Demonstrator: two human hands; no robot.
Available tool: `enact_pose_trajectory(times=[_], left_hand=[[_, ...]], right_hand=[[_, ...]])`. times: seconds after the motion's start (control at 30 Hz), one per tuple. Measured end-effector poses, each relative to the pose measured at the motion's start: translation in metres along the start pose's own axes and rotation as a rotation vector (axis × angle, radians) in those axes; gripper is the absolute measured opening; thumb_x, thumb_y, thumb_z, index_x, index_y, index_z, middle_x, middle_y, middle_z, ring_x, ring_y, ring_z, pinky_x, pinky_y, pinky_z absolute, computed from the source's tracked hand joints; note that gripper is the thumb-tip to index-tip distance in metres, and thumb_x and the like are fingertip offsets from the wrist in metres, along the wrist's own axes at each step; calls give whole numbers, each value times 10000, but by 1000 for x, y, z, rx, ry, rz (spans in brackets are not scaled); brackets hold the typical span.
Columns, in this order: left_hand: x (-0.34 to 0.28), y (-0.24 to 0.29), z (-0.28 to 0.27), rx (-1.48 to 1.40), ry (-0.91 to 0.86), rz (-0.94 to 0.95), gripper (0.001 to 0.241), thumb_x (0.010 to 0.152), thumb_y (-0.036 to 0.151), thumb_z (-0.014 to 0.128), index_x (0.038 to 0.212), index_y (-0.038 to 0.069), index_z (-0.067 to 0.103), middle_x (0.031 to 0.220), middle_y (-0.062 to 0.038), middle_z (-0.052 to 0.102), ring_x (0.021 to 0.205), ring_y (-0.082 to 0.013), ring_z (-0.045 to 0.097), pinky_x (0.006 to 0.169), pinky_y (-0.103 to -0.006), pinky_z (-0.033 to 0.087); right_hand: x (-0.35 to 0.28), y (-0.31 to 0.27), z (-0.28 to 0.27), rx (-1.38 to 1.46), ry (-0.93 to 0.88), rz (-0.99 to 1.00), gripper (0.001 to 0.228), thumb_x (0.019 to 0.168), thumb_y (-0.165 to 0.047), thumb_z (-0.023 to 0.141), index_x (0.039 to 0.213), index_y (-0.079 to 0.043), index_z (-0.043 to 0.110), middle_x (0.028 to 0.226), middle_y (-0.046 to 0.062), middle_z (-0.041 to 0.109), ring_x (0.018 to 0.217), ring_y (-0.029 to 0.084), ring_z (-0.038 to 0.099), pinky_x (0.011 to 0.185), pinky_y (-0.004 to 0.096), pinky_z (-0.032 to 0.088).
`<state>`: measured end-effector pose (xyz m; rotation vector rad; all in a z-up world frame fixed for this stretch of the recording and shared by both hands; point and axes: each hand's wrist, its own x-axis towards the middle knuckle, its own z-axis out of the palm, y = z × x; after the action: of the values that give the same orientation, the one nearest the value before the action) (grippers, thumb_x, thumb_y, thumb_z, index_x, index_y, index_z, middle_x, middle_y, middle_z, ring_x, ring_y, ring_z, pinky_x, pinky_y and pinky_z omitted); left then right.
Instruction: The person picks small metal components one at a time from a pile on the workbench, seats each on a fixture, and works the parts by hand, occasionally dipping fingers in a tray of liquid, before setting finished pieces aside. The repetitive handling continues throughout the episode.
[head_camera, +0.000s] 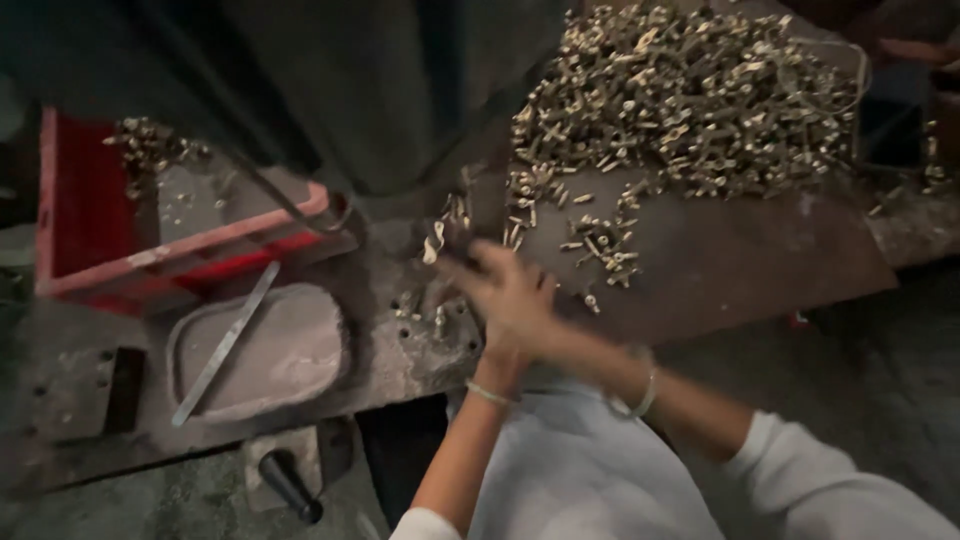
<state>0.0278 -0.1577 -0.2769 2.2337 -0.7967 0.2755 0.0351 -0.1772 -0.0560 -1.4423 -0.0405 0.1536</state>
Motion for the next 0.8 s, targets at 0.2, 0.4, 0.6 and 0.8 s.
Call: enact_pose_trajectory(times=[0.2,0.4,0.6,0.8], left_hand=[[-31,100,-176,-146,-62,-185,222,945,146,612,1146,58,639,1119,-164,642,956,-410,641,713,-500,535],[-57,81,-311,-33,259,-362,251,854,-7,660,1101,37,677,1104,-147,680,978,-343,687,774,-406,563],[-74,27,-341,93,368,-450,163,942,22,643,1097,11,695,1130,-144,687,938,-327,707,786,-401,563],[-67,10,-333,282,216,-485,156,903,58,667,1050,31,712,1072,-159,691,917,-403,672,766,-471,533]], right_hand=[[-2,12,-5,95,0,-82,173,1025,-129,665,1122,8,710,994,36,737,848,144,716,761,316,592],[-12,13,9,84,148,-66,171,1005,-103,661,1118,14,715,980,47,736,831,131,685,734,324,590],[-10,7,-4,-24,93,-92,167,1016,-106,646,1116,19,696,975,45,724,848,144,701,768,328,605],[-7,14,-8,-2,139,-62,190,995,-111,624,1136,-2,687,986,29,725,877,128,694,716,340,605]])
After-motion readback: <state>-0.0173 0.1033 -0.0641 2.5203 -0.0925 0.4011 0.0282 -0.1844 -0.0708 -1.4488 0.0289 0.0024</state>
